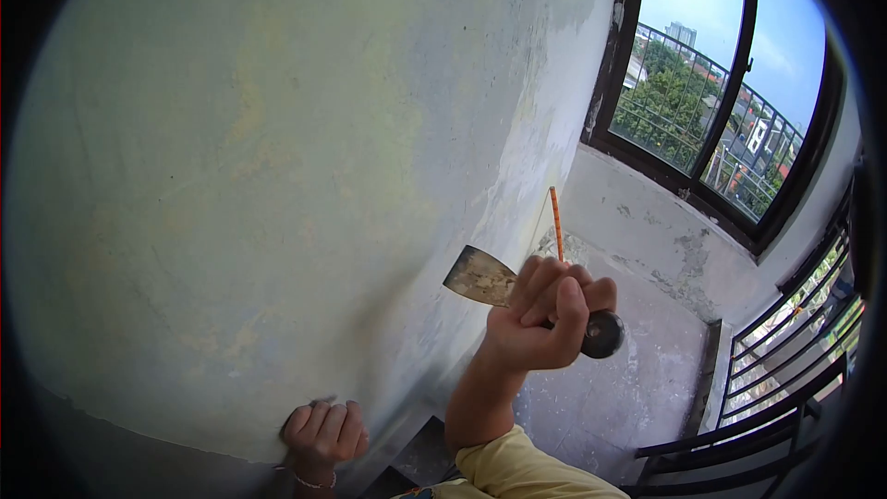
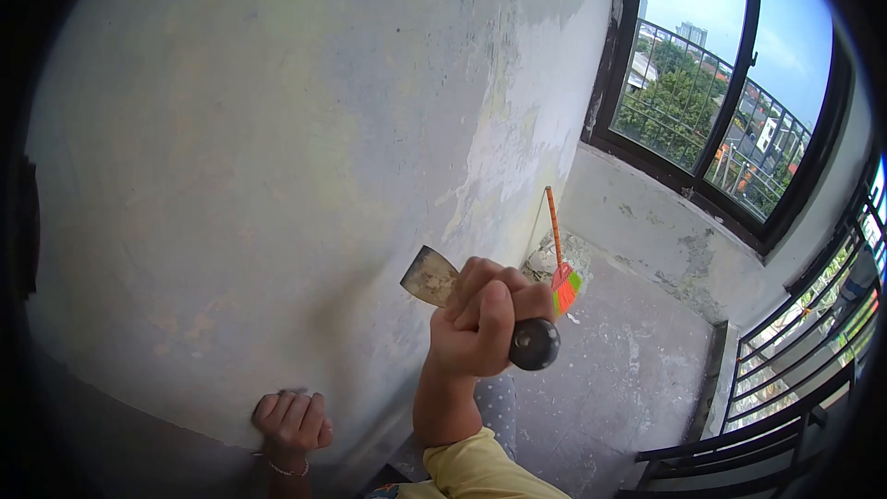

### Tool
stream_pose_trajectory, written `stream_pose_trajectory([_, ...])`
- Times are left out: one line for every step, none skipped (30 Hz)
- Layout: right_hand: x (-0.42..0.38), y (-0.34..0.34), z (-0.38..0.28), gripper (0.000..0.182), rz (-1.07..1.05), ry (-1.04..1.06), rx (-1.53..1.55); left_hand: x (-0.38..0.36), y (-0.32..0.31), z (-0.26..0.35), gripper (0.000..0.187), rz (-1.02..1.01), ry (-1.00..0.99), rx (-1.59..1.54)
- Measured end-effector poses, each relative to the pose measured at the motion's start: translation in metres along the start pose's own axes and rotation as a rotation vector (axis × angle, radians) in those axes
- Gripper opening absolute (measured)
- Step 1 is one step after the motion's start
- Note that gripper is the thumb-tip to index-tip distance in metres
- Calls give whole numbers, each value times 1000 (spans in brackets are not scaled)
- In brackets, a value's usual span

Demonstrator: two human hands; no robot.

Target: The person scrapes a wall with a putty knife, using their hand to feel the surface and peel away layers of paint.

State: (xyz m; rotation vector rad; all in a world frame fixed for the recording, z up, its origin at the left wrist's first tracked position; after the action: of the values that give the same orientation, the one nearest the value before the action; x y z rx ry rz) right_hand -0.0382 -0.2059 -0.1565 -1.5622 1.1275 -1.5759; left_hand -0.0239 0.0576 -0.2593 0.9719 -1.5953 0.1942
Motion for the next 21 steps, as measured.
stream_pose_trajectory([5, -1, -17, 22, 8, 47, 32, 0, -1, -2, 29, 9, 6, 8])
stream_pose_trajectory([6, 0, -16, 24, 28, 45, 137, -3, -1, -3, 28, -7, 10, 8])
stream_pose_trajectory([2, 0, 15, 27, 29, -37, -19, -6, -2, -1, 26, -26, 15, 2])
stream_pose_trajectory([-10, 8, 51, 29, 38, -118, -183, -10, 0, 1, 26, -37, 20, -10])
stream_pose_trajectory([-18, 19, 67, 32, 10, -47, -305, -12, 0, 1, 26, -32, 13, -21])
stream_pose_trajectory([-18, 9, 65, 31, -41, 0, -367, -9, -3, -2, 25, -12, 5, -20])
stream_pose_trajectory([-13, 9, 62, 30, -12, -63, -299, -6, -3, -3, 25, -11, 9, -15])
stream_pose_trajectory([-8, 12, 53, 30, 23, -135, -240, -3, 0, 0, 20, -10, -19, -9])
stream_pose_trajectory([2, 9, 39, 31, 49, -161, -117, 1, 2, 1, 16, -2, -47, 1])
stream_pose_trajectory([11, 1, 19, 30, 45, -93, -78, 4, 2, -1, 16, -6, -40, 6])
stream_pose_trajectory([15, -4, 7, 29, 43, -87, 5, 7, 3, 1, 12, -48, -42, -43])
stream_pose_trajectory([18, -9, 0, 29, 41, -78, 94, 11, 4, 2, 9, -84, -49, -90])
stream_pose_trajectory([11, -5, 26, 29, 34, -114, -23, 17, 8, 1, 9, -82, -49, -87])
stream_pose_trajectory([0, 0, 51, 29, 33, -147, -145, 19, 6, 0, 6, -182, -14, -206])
stream_pose_trajectory([-5, -2, 50, 30, 43, -184, -126, 22, 6, -2, 5, -283, 17, -325])
stream_pose_trajectory([-1, -6, 49, 30, 41, -178, -116, 34, 11, -7, 5, -274, 11, -320])
stream_pose_trajectory([2, -7, 49, 30, 24, -195, -112, 42, 13, -4, 5, -365, -31, -330])
stream_pose_trajectory([1, -5, 48, 30, 18, -217, -118, 46, 19, -2, 5, -469, -73, -347])
stream_pose_trajectory([10, -8, 33, 30, 45, -184, -81, 58, 31, -8, 5, -469, -74, -346])
stream_pose_trajectory([19, -12, 11, 31, 22, -68, -51, 68, 43, -6, 3, -487, -238, -277])
stream_pose_trajectory([25, -13, -6, 31, 34, -46, 20, 77, 54, -2, 4, -509, -401, -208])
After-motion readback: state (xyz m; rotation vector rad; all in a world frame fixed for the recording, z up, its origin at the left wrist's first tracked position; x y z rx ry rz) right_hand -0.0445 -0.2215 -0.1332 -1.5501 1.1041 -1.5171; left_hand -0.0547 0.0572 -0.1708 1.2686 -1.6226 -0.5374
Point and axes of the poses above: each hand's wrist, its own x-axis towards the middle knuckle, its own y-axis out of the back of the hand, z = x × y, the point moved 9 cm from there along x, towards the middle knuckle, and after that the axes turned 14 degrees about z, right-handed, at the moved point
